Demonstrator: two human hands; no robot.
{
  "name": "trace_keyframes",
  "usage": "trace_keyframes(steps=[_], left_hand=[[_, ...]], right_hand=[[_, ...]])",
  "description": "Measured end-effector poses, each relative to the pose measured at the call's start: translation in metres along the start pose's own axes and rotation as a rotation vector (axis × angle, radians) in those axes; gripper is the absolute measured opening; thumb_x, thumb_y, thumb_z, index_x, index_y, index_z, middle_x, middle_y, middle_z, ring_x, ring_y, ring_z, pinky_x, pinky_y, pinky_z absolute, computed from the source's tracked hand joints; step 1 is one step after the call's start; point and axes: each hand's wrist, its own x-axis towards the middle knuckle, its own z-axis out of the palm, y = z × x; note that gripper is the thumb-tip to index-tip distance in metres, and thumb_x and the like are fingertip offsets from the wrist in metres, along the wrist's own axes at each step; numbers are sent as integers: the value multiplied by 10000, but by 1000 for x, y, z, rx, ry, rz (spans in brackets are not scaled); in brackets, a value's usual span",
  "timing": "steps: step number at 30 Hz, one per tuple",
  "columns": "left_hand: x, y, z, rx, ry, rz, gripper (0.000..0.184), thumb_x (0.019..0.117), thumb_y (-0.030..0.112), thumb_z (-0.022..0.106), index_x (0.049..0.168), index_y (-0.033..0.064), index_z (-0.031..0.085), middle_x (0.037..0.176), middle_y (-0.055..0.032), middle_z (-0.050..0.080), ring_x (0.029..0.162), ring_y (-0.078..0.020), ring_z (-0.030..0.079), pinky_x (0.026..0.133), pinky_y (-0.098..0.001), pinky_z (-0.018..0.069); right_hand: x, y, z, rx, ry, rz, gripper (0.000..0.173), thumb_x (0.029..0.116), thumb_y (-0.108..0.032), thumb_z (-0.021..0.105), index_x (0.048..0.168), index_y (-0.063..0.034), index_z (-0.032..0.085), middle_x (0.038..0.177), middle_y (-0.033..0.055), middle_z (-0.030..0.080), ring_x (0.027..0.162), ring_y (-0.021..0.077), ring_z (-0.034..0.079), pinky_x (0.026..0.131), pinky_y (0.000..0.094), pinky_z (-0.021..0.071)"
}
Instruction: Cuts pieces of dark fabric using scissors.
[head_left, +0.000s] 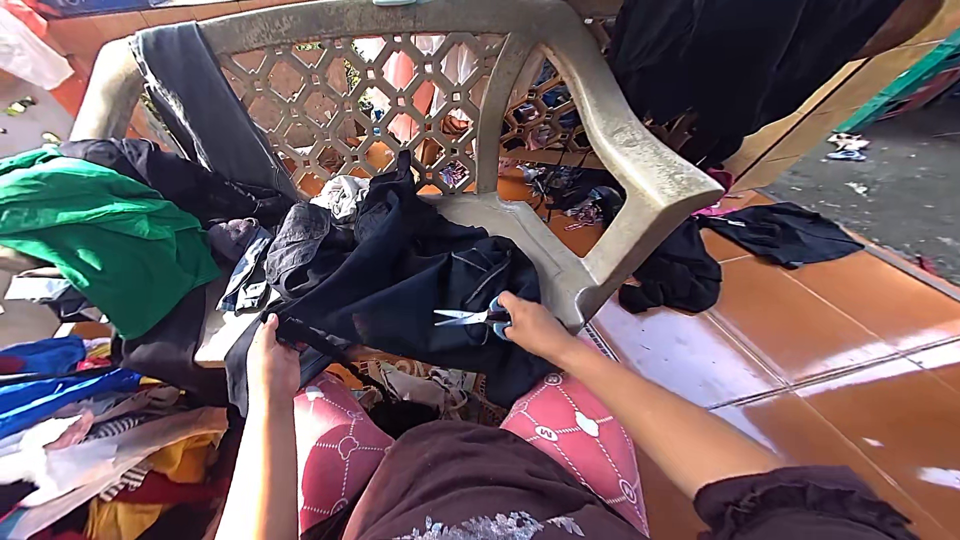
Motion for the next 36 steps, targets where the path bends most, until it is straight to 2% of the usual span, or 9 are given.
trace_keyframes(steps=[4,8,11,15,22,25,28,33,36], left_hand=[[-2,-4,-1,13,5,6,200,1088,122,351,1131,52,533,885,-37,634,749,-105,647,675,-278,567],[-34,-29,21,130,-215,-103,242,1075,44,341,1069,24,582,743,20,640,639,-66,625,629,-229,551],[-53,-51,39,223,-431,-257,214,1072,18,388,1094,-18,598,811,-25,669,695,-103,656,697,-267,576],[-40,-63,58,514,-539,-192,220,1061,40,463,1188,-53,617,1038,-103,667,847,-128,665,778,-293,564],[36,-47,125,946,-409,249,339,1072,65,448,1368,-5,597,1362,-193,624,1277,-279,595,1116,-449,441],[56,-48,155,1051,-408,283,370,1078,56,409,1406,29,578,1425,-166,592,1338,-281,554,1146,-458,413],[78,-52,169,1108,-394,254,399,1079,62,389,1451,44,532,1454,-171,567,1349,-302,546,1142,-483,413],[128,-53,178,1173,-241,176,489,1075,175,480,1508,-37,398,1444,-287,519,1363,-409,506,1142,-561,393],[144,-62,188,1298,-316,40,554,1059,375,535,1413,-51,505,1364,-314,570,1319,-460,531,1093,-645,402]], right_hand=[[41,12,-97,-122,361,-160,284,904,-8,686,1167,68,612,1054,329,646,1009,542,635,833,710,491],[57,18,-202,-205,810,-173,326,900,2,680,1175,133,564,1123,401,606,1055,622,593,845,766,455],[53,21,-229,-155,703,93,431,929,-58,687,1269,123,493,1131,429,585,1075,651,567,832,794,427],[55,43,-186,-126,460,264,484,915,-96,723,1294,105,499,1089,418,605,1040,638,587,808,786,435],[63,25,-54,199,264,67,544,950,-327,735,1298,41,533,1105,288,649,1063,456,635,918,642,481],[82,30,-16,167,156,-7,567,975,-379,691,1326,41,542,1244,241,632,1237,381,573,1173,571,295],[87,47,0,70,100,128,647,988,-430,656,1414,25,482,1418,243,549,1410,385,451,1223,625,155],[51,61,-7,-5,120,351,702,982,-442,661,1453,28,437,1439,277,533,1419,426,442,1166,669,251],[34,63,-10,-30,124,375,649,978,-409,680,1408,33,477,1330,279,605,1307,430,550,1092,623,380]])
